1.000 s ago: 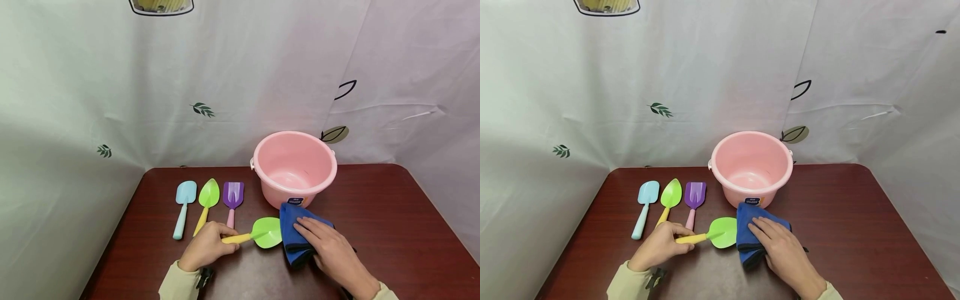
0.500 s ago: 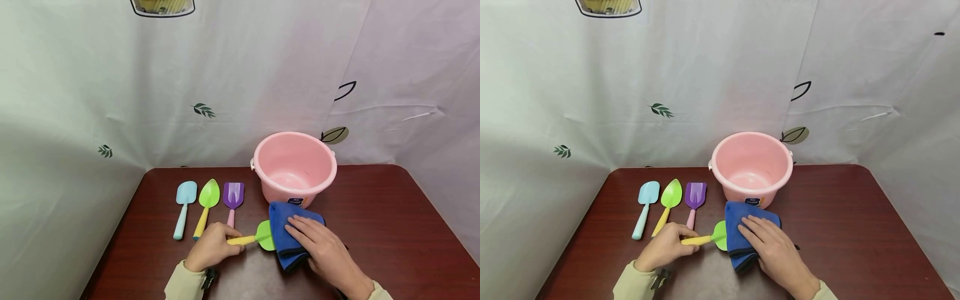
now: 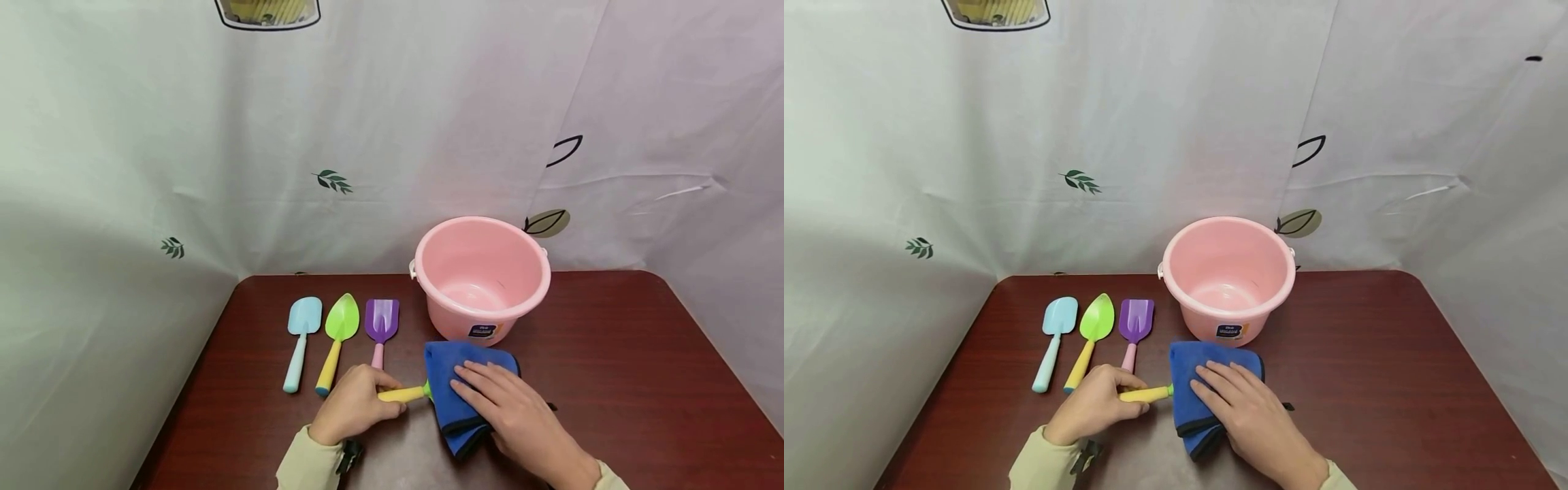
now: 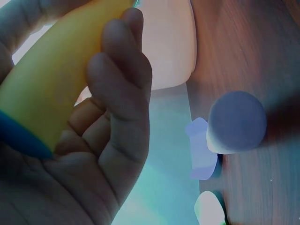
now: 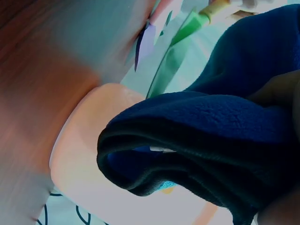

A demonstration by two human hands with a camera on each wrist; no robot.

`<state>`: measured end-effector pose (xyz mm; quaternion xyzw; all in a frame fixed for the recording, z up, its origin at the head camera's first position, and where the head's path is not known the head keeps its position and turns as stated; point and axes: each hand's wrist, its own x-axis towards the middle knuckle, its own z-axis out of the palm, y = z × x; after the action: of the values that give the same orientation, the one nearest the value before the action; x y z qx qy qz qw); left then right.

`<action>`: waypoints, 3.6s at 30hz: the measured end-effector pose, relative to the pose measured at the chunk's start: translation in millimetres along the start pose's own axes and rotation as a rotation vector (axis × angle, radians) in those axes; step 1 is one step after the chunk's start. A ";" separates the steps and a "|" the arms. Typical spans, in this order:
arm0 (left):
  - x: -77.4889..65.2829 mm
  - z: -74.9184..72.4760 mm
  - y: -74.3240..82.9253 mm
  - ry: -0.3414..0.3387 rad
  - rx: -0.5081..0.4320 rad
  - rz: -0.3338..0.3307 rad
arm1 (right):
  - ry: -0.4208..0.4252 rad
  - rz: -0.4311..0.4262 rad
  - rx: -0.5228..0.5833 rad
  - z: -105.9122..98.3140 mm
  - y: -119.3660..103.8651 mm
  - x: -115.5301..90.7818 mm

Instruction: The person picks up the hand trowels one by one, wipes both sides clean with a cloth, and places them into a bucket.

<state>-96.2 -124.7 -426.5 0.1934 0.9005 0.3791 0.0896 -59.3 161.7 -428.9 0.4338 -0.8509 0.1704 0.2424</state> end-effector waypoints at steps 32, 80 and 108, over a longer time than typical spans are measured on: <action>0.4 -1.0 4.6 0.018 -0.043 0.019 | -0.208 0.041 -0.121 9.1 -1.6 0.8; -4.6 -11.6 -5.2 0.029 -0.040 0.006 | -0.173 0.142 -0.135 -2.5 16.3 -16.9; -8.0 -15.2 -9.4 0.049 -0.084 -0.054 | 0.054 0.332 -0.045 -14.4 15.0 -20.1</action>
<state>-96.2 -143.9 -422.5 0.1558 0.8905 0.4189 0.0856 -57.6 190.6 -429.4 0.2767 -0.9078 0.2004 0.2432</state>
